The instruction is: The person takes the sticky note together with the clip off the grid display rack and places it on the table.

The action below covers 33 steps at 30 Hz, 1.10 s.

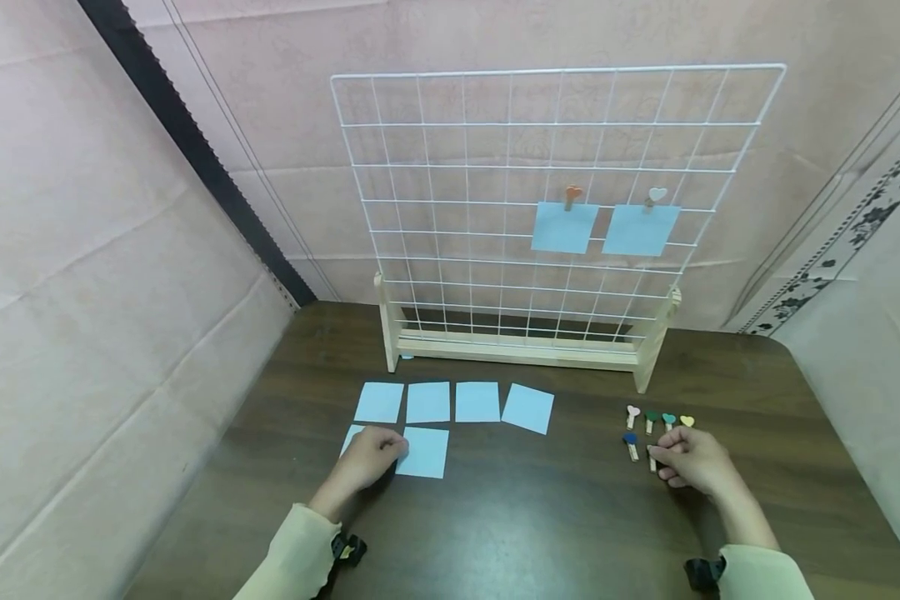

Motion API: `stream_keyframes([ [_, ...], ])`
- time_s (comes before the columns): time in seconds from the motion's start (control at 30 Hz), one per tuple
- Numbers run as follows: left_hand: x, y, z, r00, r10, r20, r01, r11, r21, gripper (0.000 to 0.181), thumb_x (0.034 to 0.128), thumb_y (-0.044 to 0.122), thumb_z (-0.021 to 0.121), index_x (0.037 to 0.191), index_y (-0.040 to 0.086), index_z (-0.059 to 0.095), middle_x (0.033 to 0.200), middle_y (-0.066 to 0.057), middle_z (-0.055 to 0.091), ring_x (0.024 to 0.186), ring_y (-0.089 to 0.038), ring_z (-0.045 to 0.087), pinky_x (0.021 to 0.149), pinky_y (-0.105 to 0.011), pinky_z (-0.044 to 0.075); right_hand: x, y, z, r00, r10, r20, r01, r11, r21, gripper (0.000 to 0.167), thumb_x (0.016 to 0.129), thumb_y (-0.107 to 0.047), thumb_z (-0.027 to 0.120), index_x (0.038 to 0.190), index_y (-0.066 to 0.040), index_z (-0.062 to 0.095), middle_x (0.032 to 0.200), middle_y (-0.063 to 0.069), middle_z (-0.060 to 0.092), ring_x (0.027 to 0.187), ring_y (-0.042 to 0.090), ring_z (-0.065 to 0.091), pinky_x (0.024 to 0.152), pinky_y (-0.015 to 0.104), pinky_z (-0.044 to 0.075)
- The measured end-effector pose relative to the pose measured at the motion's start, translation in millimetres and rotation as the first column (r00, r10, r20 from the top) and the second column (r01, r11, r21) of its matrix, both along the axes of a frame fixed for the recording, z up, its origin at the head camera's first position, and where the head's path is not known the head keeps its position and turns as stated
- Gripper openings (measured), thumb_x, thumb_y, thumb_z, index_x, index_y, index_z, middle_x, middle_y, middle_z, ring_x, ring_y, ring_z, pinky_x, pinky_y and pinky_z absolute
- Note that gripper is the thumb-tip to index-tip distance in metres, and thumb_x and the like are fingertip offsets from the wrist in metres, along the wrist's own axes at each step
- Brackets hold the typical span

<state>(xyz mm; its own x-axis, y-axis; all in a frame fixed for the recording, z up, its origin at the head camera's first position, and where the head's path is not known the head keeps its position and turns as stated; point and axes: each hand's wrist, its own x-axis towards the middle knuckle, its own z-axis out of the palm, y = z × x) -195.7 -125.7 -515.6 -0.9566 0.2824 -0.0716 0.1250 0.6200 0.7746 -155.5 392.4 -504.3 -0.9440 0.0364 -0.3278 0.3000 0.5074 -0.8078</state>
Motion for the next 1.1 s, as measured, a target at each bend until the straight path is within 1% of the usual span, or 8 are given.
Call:
stream_keyframes([
  [0.1,0.3,-0.7,0.1,1.0,0.004,0.0,-0.004,1.0,0.003,0.037,0.103,0.009,0.063,0.066,0.008,0.063,0.054,0.008,0.037,0.052,-0.01,0.031,0.062,-0.029,0.04,-0.1,-0.5,0.4,1.0,0.001,-0.006,-0.001,1.0,0.004,0.02,0.106,-0.007,0.063,0.104,0.011,0.056,0.082,0.006,0.066,0.069,0.017,0.071,0.062,0.033,0.062],
  [0.27,0.0,-3.2,-0.3,1.0,0.012,-0.006,-0.012,1.0,0.009,0.024,0.1026,0.01,0.064,0.086,0.007,0.08,0.064,0.004,0.06,0.053,-0.01,0.038,0.067,-0.032,0.046,-2.7,-2.0,1.1,1.0,-0.009,-0.009,0.009,1.0,0.011,0.019,0.106,-0.008,0.063,0.103,0.01,0.057,0.081,0.006,0.066,0.068,0.018,0.071,0.061,0.034,0.062],
  [0.33,0.0,-3.3,0.0,1.0,0.016,-0.005,-0.016,1.0,0.012,0.022,0.1025,0.011,0.064,0.09,0.006,0.082,0.067,0.002,0.062,0.053,-0.011,0.038,0.064,-0.031,0.045,-4.3,-2.9,1.3,1.0,-0.017,-0.009,0.018,1.0,0.019,0.019,0.106,-0.009,0.064,0.101,0.008,0.058,0.08,0.006,0.066,0.068,0.018,0.071,0.061,0.035,0.062],
  [0.57,4.0,3.1,4.6,1.0,0.004,0.027,-0.005,1.0,0.03,0.04,0.1056,0.016,0.062,0.069,0.001,0.062,0.055,0.005,0.038,0.05,-0.011,0.032,0.054,-0.027,0.034,-7.1,-4.2,4.7,0.999,-0.047,-0.012,0.048,0.995,0.087,0.036,0.109,-0.028,0.06,0.102,0.007,0.059,0.084,0.008,0.065,0.071,0.02,0.071,0.062,0.037,0.063],
  [0.63,5.1,5.1,6.0,1.0,0.001,0.031,-0.002,0.999,0.033,0.039,0.1058,0.016,0.063,0.069,0.004,0.065,0.056,0.005,0.039,0.051,-0.011,0.034,0.054,-0.027,0.035,-7.1,-4.6,6.0,0.998,-0.054,-0.018,0.055,0.992,0.11,0.041,0.11,-0.034,0.059,0.103,0.006,0.06,0.084,0.007,0.066,0.072,0.02,0.071,0.062,0.037,0.063],
  [0.77,5.4,8.1,9.6,1.0,-0.006,0.027,0.005,0.999,0.04,0.031,0.1062,0.019,0.063,0.082,0.004,0.074,0.063,0.003,0.051,0.057,-0.011,0.042,0.058,-0.029,0.039,-8.6,-7.6,10.0,0.998,-0.048,-0.049,0.054,0.991,0.12,0.045,0.11,-0.037,0.059,0.106,0.007,0.061,0.088,0.008,0.07,0.074,0.021,0.071,0.063,0.037,0.063],
  [0.9,3.5,12.3,12.7,0.999,-0.016,0.041,0.013,0.998,0.068,0.025,0.1066,0.022,0.062,0.102,0.004,0.079,0.073,-0.001,0.065,0.062,-0.013,0.05,0.061,-0.031,0.045,-12.0,-12.7,14.9,0.996,-0.032,-0.084,0.043,0.991,0.123,0.047,0.11,-0.038,0.057,0.11,0.009,0.062,0.092,0.011,0.071,0.075,0.021,0.071,0.064,0.036,0.063],
  [1.1,-5.6,24.0,16.9,0.999,0.002,0.043,-0.007,0.994,0.108,0.026,0.1067,0.024,0.063,0.108,0.003,0.078,0.071,0.0,0.068,0.056,-0.014,0.048,0.055,-0.032,0.043,-20.3,-21.6,20.6,0.985,-0.019,-0.17,0.035,0.995,0.094,0.053,0.112,-0.041,0.052,0.111,0.011,0.06,0.088,0.014,0.07,0.074,0.022,0.072,0.065,0.036,0.063],
])
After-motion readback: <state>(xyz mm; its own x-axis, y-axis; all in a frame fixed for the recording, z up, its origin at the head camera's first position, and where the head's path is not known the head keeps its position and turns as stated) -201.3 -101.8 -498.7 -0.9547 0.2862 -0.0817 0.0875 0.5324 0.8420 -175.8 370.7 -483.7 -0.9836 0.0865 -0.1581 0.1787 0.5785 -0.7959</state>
